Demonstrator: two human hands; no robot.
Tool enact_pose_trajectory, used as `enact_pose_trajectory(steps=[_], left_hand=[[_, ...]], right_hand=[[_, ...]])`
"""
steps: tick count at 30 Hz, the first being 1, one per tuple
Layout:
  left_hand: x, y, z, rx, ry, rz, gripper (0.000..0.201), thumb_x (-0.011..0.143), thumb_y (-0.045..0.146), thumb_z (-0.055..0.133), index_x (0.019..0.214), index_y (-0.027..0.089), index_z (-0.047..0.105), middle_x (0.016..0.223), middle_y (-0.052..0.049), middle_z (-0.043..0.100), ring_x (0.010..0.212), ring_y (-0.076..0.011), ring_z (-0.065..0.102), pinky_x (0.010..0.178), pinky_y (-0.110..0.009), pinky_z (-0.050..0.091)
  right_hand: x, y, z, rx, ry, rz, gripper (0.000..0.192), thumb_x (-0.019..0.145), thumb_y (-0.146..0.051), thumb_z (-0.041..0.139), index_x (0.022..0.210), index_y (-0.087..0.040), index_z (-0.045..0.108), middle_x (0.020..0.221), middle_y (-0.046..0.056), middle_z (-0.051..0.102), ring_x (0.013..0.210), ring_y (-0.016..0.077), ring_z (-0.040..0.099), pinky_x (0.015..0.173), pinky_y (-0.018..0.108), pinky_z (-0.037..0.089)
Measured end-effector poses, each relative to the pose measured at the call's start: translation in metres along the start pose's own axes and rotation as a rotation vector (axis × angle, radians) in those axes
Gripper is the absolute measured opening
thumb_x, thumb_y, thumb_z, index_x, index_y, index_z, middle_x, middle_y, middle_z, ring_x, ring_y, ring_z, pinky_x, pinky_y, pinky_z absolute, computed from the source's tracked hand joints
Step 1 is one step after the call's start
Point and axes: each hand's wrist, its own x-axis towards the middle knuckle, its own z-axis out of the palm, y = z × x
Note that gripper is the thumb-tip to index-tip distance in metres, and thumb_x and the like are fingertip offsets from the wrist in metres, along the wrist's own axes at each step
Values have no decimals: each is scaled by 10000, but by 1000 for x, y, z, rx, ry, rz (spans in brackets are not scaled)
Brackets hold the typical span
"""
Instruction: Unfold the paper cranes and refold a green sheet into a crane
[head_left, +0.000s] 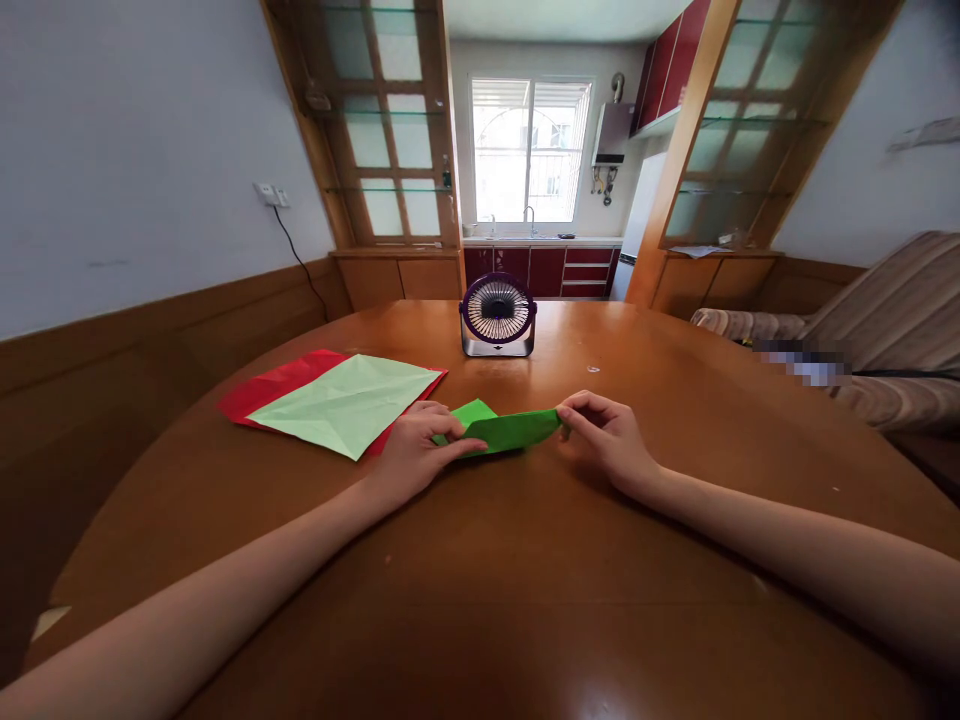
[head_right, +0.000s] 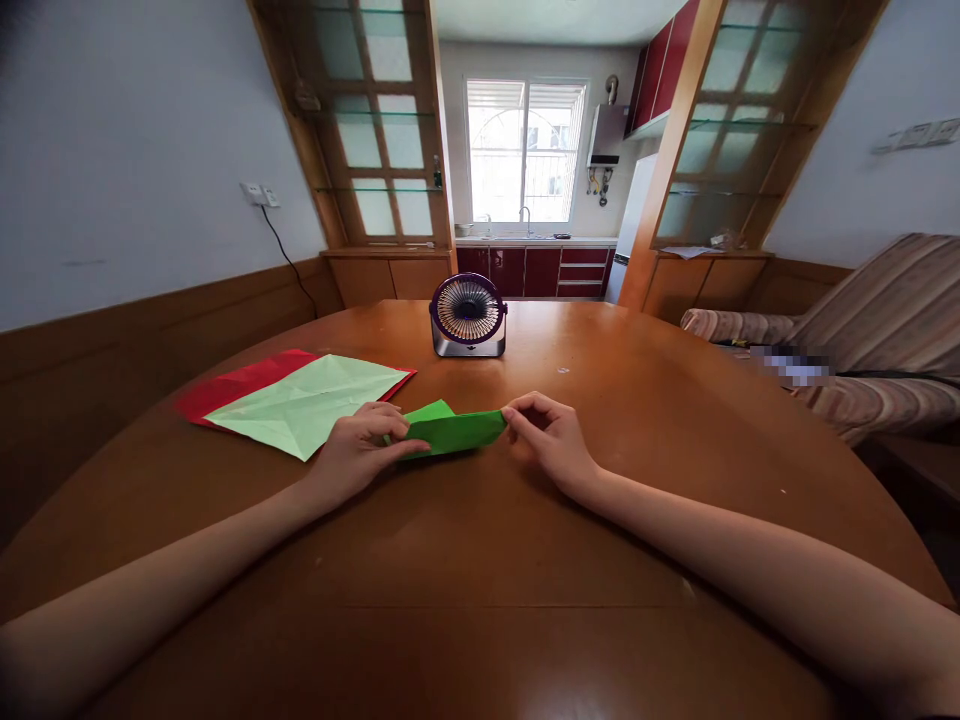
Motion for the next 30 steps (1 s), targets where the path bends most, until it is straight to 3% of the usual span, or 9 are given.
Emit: enact_pose_trajectory(steps=[4, 9, 14, 18, 24, 30], left_hand=[[1, 0, -4, 24, -45, 98, 241, 812, 460, 687, 731, 233, 699, 795, -21, 700, 848, -195, 616, 826, -371, 467], [2, 0, -4, 59, -17, 66, 176, 806, 415, 701, 780, 243, 722, 815, -19, 718, 843, -207, 634, 819, -385, 464], [1, 16, 5, 70, -37, 65, 194, 807, 394, 705, 935, 251, 736, 845, -23, 731, 828, -205, 645, 801, -364, 475], [-3, 34, 11, 87, -9, 118, 147, 894, 320, 607, 953, 257, 726, 834, -14, 725, 819, -189, 639, 820, -366, 463], [-5, 50, 14, 148, 6, 308, 148, 909, 199, 567, 980, 226, 693, 848, -5, 735, 804, -167, 636, 857, -361, 437], [-6, 57, 19, 166, 36, 338, 136, 890, 194, 557, 890, 223, 689, 785, -3, 730, 741, -157, 637, 832, -355, 446]], right_hand=[[1, 0, -2, -18, 36, 6, 280, 790, -451, 697, 764, -178, 645, 655, 3, 622, 606, 132, 574, 616, 280, 473], [0, -2, 0, -51, 12, -47, 251, 810, -425, 684, 773, -181, 636, 677, 1, 606, 618, 125, 566, 612, 269, 459], [-6, -9, 8, -197, -17, -189, 199, 845, -379, 654, 778, -192, 646, 761, 23, 603, 679, 136, 566, 611, 271, 457], [-12, -13, 15, -303, -79, -305, 127, 876, -306, 616, 811, -204, 653, 790, 36, 616, 713, 147, 572, 624, 280, 470], [-19, -18, 22, -389, -114, -451, 82, 885, -242, 590, 855, -214, 660, 797, 43, 630, 716, 156, 595, 647, 298, 499], [-23, -21, 25, -418, -135, -553, 75, 886, -207, 587, 891, -208, 662, 809, 56, 632, 718, 158, 601, 636, 301, 509]])
